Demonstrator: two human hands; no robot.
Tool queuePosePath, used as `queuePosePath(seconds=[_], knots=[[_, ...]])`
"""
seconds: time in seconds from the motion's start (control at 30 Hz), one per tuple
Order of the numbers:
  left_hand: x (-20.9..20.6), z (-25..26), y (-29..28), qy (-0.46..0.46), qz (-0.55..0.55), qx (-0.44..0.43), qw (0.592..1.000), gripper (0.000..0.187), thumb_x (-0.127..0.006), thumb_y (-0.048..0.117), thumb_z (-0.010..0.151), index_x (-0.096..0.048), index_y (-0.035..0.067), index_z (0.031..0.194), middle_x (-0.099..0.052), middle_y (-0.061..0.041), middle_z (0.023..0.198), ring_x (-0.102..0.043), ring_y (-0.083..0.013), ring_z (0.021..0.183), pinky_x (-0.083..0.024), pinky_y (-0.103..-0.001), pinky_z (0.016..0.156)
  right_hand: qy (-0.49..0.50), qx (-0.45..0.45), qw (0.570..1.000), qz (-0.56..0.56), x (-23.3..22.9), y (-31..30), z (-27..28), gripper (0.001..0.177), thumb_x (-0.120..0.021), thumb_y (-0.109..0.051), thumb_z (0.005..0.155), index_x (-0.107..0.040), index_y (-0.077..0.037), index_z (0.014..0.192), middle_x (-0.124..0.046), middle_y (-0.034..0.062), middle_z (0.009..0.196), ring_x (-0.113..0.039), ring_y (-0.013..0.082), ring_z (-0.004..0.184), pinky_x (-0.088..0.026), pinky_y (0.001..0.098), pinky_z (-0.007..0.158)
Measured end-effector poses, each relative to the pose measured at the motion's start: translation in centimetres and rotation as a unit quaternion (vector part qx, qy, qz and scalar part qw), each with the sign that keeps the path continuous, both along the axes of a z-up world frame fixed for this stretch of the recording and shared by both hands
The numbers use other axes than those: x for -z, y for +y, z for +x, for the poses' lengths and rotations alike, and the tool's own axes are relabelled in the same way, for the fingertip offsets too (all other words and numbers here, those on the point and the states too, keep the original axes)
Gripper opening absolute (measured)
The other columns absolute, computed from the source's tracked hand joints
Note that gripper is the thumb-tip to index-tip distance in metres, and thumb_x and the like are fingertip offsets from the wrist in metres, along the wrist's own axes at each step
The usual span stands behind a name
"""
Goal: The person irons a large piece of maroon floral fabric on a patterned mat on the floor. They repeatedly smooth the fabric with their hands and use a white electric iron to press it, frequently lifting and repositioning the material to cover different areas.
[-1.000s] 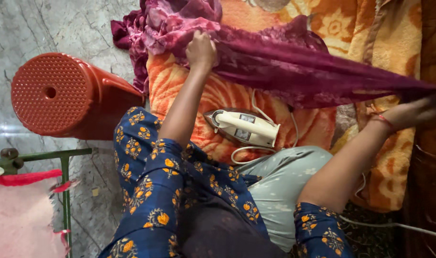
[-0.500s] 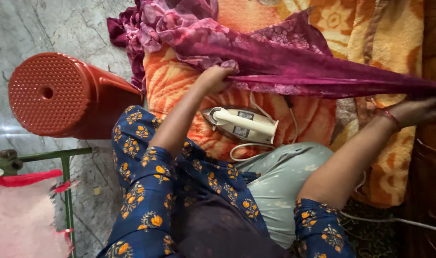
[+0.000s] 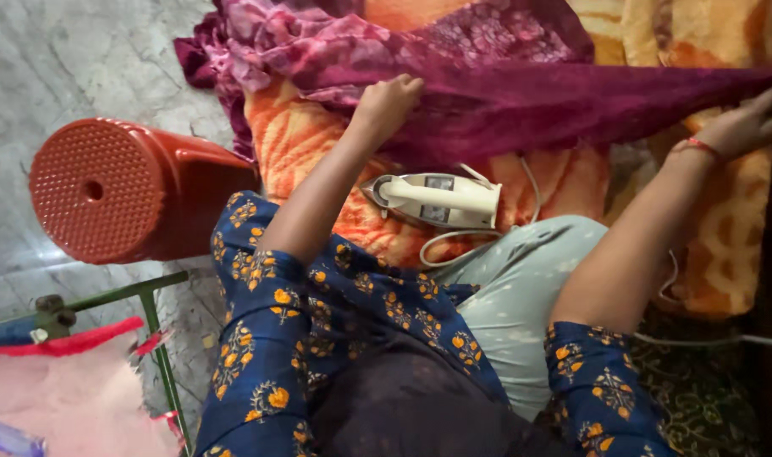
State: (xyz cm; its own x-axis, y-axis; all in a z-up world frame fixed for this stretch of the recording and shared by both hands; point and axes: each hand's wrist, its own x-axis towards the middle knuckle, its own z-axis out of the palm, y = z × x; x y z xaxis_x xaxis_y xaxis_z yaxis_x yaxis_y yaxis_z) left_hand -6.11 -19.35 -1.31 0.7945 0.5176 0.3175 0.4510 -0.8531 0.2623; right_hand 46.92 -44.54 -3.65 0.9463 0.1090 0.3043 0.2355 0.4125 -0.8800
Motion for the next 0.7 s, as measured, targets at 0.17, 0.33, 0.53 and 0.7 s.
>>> queuePosePath(seconds=[0.17,0.33,0.53,0.7], knots=[[1.5,2.6,-0.7,0.104,0.151,0.035,0.982,0.018,-0.062,0.012,0.087,-0.064,0.012,0.105,-0.065,-0.007,0.087,-0.070,-0.0260,0.056,-0.057,-0.039,0.048,0.070,0.016,0.997,-0.023,0.1,-0.6,1.0,0.053,-0.063,-0.033,0.103,-0.048,-0.004,0.144,-0.059,0.0209,0.140,-0.066,0.0371,0.114,-0.064,0.0478,0.089],[2.2,3.6,0.9,0.118,0.125,0.008,0.985,0.012,-0.060,0.010,0.091,-0.063,0.012,0.102,-0.065,-0.009,0.095,-0.071,-0.0258,0.057,-0.057,-0.040,0.048,0.062,0.034,0.997,-0.031,0.6,-0.8,1.3,0.051,-0.065,-0.033,0.106,-0.051,-0.001,0.144,-0.060,0.0226,0.142,-0.064,0.0370,0.118,-0.064,0.0486,0.091],[-0.3,1.8,0.9,0.040,0.010,0.038,0.998,0.019,-0.067,0.017,0.085,-0.061,0.008,0.101,-0.064,-0.013,0.098,-0.071,-0.0316,0.065,-0.057,-0.045,0.052,0.020,0.035,0.997,-0.068,1.3,-1.4,1.1,0.053,-0.057,-0.038,0.111,-0.044,-0.004,0.150,-0.051,0.0194,0.147,-0.059,0.0353,0.127,-0.058,0.0477,0.101],[-1.2,0.8,0.1,-0.058,-0.063,0.003,0.996,0.021,-0.070,0.016,0.088,-0.059,0.007,0.104,-0.067,-0.012,0.095,-0.071,-0.0374,0.074,-0.054,-0.051,0.059,0.090,0.061,0.992,-0.056,0.4,-1.2,1.0,0.059,-0.062,-0.040,0.103,-0.045,-0.007,0.149,-0.053,0.0216,0.145,-0.061,0.0372,0.117,-0.059,0.0473,0.092]])
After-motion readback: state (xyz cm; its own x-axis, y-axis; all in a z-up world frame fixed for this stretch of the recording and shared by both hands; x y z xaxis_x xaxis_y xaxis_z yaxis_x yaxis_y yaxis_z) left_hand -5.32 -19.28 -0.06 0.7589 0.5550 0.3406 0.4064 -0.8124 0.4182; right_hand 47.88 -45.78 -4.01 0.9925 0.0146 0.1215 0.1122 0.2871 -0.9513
